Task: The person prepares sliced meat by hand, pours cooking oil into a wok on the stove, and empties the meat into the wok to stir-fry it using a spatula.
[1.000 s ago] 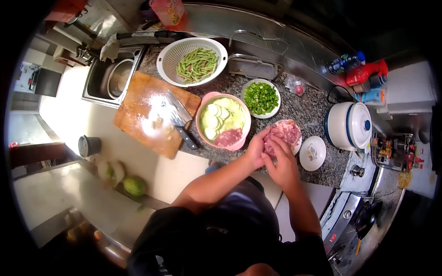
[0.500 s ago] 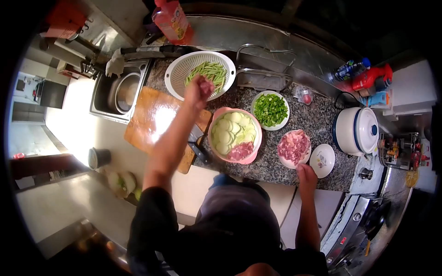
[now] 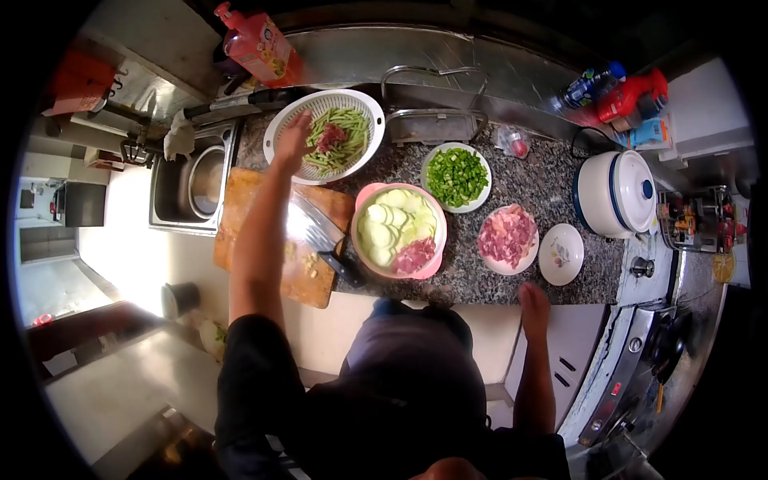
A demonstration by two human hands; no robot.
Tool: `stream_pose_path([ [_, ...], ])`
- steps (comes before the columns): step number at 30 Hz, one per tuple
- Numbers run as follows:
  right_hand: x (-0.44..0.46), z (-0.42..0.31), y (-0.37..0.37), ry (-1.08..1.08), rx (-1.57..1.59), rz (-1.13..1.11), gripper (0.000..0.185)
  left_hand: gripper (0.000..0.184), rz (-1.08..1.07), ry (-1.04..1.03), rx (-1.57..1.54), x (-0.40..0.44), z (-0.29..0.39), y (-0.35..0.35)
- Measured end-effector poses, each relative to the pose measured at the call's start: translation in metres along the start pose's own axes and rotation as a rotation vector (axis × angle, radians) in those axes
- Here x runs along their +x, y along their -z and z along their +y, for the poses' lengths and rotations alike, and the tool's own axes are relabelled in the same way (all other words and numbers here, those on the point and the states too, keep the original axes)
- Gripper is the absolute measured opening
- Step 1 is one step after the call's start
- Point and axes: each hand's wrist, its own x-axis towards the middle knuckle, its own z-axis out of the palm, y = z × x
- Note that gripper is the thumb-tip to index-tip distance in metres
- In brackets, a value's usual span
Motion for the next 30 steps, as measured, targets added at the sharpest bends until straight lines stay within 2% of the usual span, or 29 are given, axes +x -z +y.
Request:
stream_pose_path([
  [3,0.014,0.036,-0.016,0.041,0.051,-0.013,0.02,0.052,0.036,-0.226,-0.05,-0.019,-0.019,0.028],
  [4,0.02,0.051,-0.017,0.046,-0.008,-0.038,0.021,0.053,0.065,-0.267,-0.056,-0.04,-0.02,0.023],
  [5,0.024,0.029,-0.014,-0.011,-0.153,-0.078,0.021,0.05,0.08,-0.329,-0.075,-0.063,-0.021,0.014],
  [6,0.028,0.044,-0.023,0.132,-0.206,0.027,0.02,0.046,0.098,-0.304,-0.133,-0.094,-0.016,-0.008],
  [7,0.032,0.03,-0.024,0.102,-0.169,0.042,0.022,0.042,0.142,-0.303,-0.19,-0.117,-0.014,-0.025],
  [9,0.044,0.045,-0.039,0.105,-0.105,0.033,0.027,0.035,0.014,-0.329,-0.182,-0.156,-0.032,-0.046],
  [11,0.052,0.028,-0.044,0.052,-0.181,0.057,0.029,0.031,-0.027,-0.296,-0.185,-0.199,-0.049,-0.079],
  [13,0.062,0.013,-0.043,0.007,-0.252,0.079,0.032,0.026,-0.108,-0.157,-0.116,-0.227,-0.08,-0.102],
  [15,0.066,0.004,-0.043,0.126,-0.533,0.108,0.036,0.023,-0.241,-0.061,-0.023,-0.25,-0.104,-0.127],
  [16,0.066,-0.002,-0.044,0.021,-0.538,0.04,0.039,0.023,-0.301,-0.036,-0.048,-0.262,-0.11,-0.141],
  [17,0.066,-0.003,-0.045,0.019,-0.534,0.039,0.039,0.023,-0.359,-0.013,-0.072,-0.272,-0.116,-0.153],
  [20,0.065,-0.012,-0.05,0.077,-0.603,0.104,0.04,0.022,-0.463,0.12,-0.146,-0.292,-0.141,-0.175],
  [21,0.064,-0.022,-0.052,0.196,-0.593,0.114,0.04,0.022,-0.49,0.156,-0.141,-0.297,-0.141,-0.179],
  [22,0.061,-0.029,-0.056,0.309,-0.58,0.124,0.039,0.024,-0.509,0.175,-0.133,-0.297,-0.145,-0.181],
  [23,0.058,-0.034,-0.063,0.307,-0.572,0.121,0.039,0.024,-0.505,0.176,-0.125,-0.295,-0.147,-0.182],
  [25,0.057,-0.046,-0.079,0.219,-0.605,-0.028,0.039,0.026,-0.5,0.198,-0.062,-0.291,-0.149,-0.185],
  [30,0.067,-0.035,-0.106,0.151,-0.635,0.073,0.028,0.025,-0.475,0.171,0.0,-0.279,-0.164,-0.178],
])
